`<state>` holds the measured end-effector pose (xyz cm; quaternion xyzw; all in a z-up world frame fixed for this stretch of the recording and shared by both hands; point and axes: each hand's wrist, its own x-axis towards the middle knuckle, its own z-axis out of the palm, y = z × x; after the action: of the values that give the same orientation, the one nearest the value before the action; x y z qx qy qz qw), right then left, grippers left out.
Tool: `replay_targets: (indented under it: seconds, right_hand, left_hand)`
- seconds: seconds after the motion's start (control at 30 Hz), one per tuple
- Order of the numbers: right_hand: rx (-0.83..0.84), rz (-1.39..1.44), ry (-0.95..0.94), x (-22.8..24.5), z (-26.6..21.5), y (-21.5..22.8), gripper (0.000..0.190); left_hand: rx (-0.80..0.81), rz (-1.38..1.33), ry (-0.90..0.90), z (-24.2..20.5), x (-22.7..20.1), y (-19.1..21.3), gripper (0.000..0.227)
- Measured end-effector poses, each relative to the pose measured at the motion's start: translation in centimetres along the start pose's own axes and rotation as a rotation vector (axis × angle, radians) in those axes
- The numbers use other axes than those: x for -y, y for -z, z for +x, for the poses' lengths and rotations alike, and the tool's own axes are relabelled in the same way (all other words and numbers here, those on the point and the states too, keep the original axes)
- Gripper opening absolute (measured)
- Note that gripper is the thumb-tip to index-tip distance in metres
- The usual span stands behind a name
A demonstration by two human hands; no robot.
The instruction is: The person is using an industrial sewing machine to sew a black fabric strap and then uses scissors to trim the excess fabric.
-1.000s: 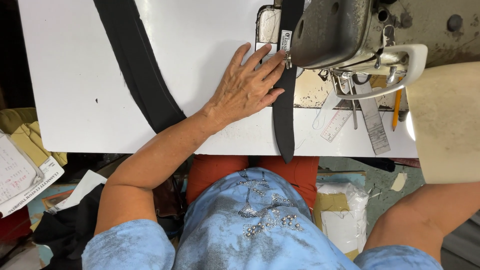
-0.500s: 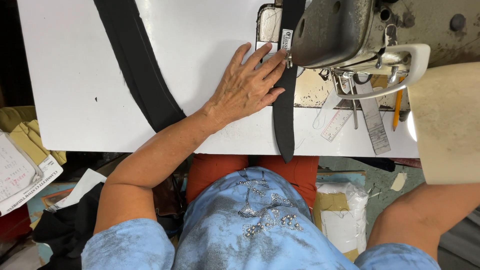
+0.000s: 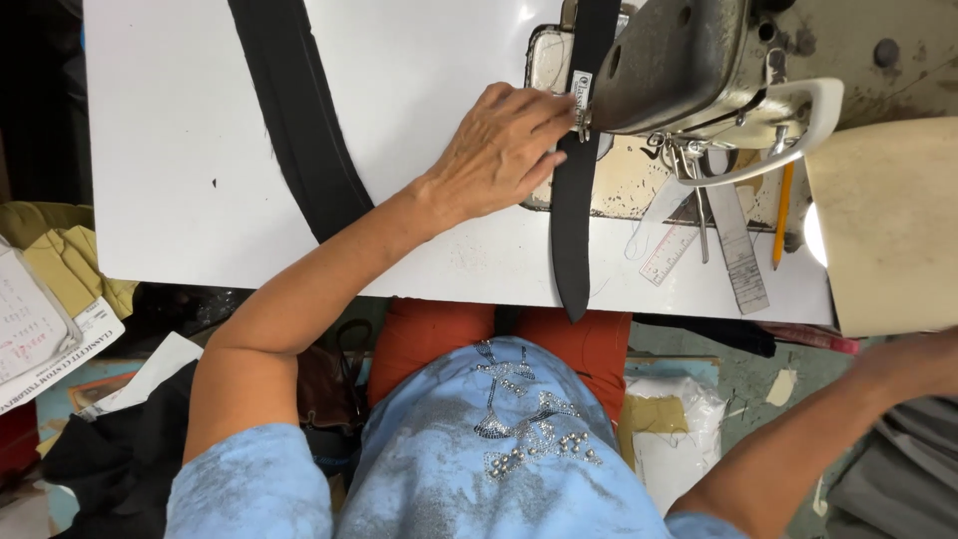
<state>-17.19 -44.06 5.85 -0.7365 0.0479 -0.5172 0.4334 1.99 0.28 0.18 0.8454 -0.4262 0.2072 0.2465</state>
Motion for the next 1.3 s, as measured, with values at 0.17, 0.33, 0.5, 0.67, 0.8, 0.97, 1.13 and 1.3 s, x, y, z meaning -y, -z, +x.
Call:
replay_targets:
  seconds: [0.17,0.33,0.5,0.67,0.8,0.97,1.13,1.3]
  right_hand:
    - [0.546,-0.205,-0.472,8.4,-9.3,-1.3,0.040]
    - [1.178,0.101,-1.238,11.3,-15.5,-6.2,0.066]
    - [0.952,0.595,-1.249,12.6,-15.7,-8.7,0.042]
    - [0.804,0.438,-0.999,13.0,-10.5,-10.8,0.028]
    - [0.708,0.182,-0.545,13.1,-8.7,-12.5,0.019]
    - [0.739,-0.071,0.026,12.8,-7.9,-15.4,0.016]
    - [0.775,-0.094,0.341,11.1,-7.2,-18.5,0.018]
    - [0.907,-0.135,0.356,9.4,-7.0,-20.3,0.025]
  left_hand:
    - [0.069,-0.017,0.001,3.2,2.1,-0.3,0.038]
    - [0.119,0.161,-0.185,4.3,4.0,-0.5,0.031]
    - [0.060,0.215,-0.137,2.5,4.0,0.2,0.019]
    - [0.077,0.250,-0.065,1.2,2.9,1.6,0.017]
    - [0.017,0.373,-0.055,0.5,0.9,3.5,0.019]
    - [-0.030,0.458,-0.059,-0.4,0.0,3.3,0.022]
    - [-0.007,0.454,-0.015,0.0,-0.5,1.9,0.018]
    - [-0.083,0.081,-0.061,0.9,-1.2,0.6,0.007]
